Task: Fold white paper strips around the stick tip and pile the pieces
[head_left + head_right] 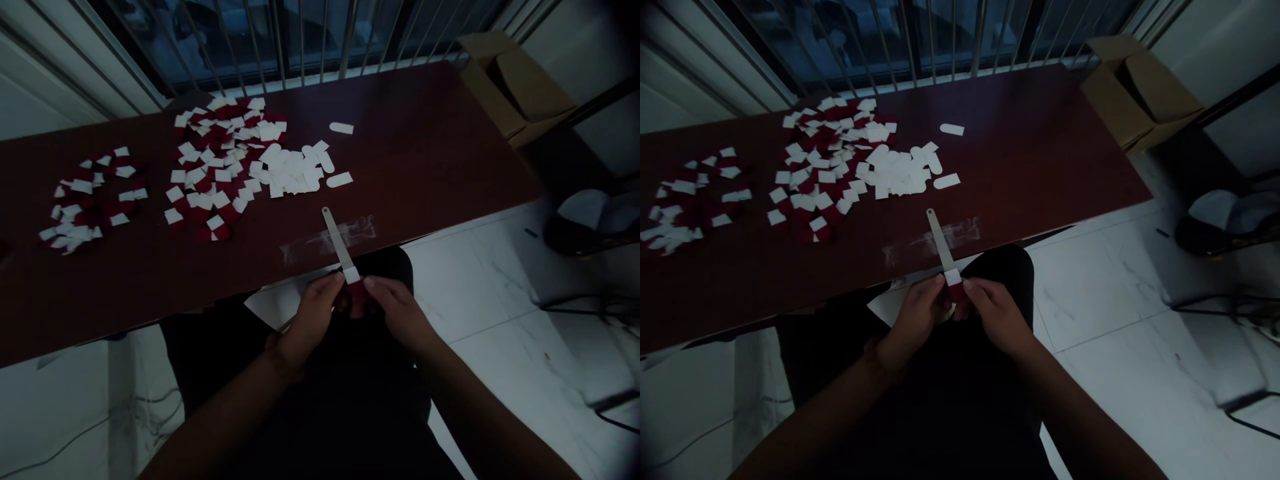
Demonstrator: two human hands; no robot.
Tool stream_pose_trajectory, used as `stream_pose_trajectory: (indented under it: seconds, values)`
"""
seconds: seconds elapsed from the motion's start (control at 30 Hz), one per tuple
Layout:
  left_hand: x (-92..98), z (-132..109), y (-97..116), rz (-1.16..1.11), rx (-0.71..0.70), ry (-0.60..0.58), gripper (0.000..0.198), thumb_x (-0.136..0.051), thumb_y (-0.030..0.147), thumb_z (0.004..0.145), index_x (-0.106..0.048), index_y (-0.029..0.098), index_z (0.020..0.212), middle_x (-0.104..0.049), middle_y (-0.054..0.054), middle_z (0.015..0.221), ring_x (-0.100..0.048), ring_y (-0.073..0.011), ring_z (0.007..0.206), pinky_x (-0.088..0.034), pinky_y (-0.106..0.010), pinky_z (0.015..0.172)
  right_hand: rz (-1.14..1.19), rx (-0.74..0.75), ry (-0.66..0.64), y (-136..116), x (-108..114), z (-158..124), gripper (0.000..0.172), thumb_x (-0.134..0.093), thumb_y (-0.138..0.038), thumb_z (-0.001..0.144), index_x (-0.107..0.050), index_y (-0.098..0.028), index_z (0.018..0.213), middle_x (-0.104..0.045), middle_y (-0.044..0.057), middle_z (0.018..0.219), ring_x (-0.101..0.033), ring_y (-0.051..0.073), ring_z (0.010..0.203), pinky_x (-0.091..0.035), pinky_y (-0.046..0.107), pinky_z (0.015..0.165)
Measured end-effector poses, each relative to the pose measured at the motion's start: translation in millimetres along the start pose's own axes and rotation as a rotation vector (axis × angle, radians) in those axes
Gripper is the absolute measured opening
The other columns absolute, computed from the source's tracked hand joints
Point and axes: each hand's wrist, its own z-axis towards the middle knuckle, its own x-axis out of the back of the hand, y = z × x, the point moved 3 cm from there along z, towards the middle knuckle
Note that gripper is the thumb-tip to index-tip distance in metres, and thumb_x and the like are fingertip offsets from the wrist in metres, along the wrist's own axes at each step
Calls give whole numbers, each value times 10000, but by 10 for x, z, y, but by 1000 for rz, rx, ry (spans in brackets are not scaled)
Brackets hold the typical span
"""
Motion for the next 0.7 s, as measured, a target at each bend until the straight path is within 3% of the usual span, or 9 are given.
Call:
stream_pose_trajectory:
  seconds: [0.2, 0.43, 0.6, 0.7]
  values:
    - [-7, -46, 97, 32, -19, 23, 480, -619, 585, 936, -683, 173, 698, -598, -21, 658, -509, -146, 638, -403, -289, 650, 82, -71, -1, -36, -54, -60, 469, -474, -467, 1057, -706, -199, 751, -710, 44, 675, -648, 197, 687, -475, 326, 725]
    - [-19, -103, 176, 169, -34, 9, 276, -682, 440, 923, -726, 188, 819, -626, 3, 692, -506, -133, 630, -395, -269, 634, 56, -66, -11, -19, -52, -92, 399, -501, -381, 1044, -690, -204, 740, -722, 31, 675, -643, 181, 678, -472, 313, 712]
    - [-33, -81, 227, 185, -61, 1, 372, -582, 447, 984, -688, 185, 741, -603, -5, 673, -506, -140, 641, -411, -278, 653, 69, -65, -8, -34, -63, -65, 354, -504, -381, 1047, -701, -210, 807, -710, 16, 657, -648, 184, 672, -484, 315, 719]
    - [-67, -99, 254, 217, -56, -37, 333, -595, 427, 977, -683, 192, 759, -599, 2, 659, -509, -141, 623, -418, -280, 647, 1, -41, 4, -27, -55, -86, 365, -500, -386, 1047, -688, -211, 787, -700, 16, 658, -637, 185, 673, -479, 318, 721]
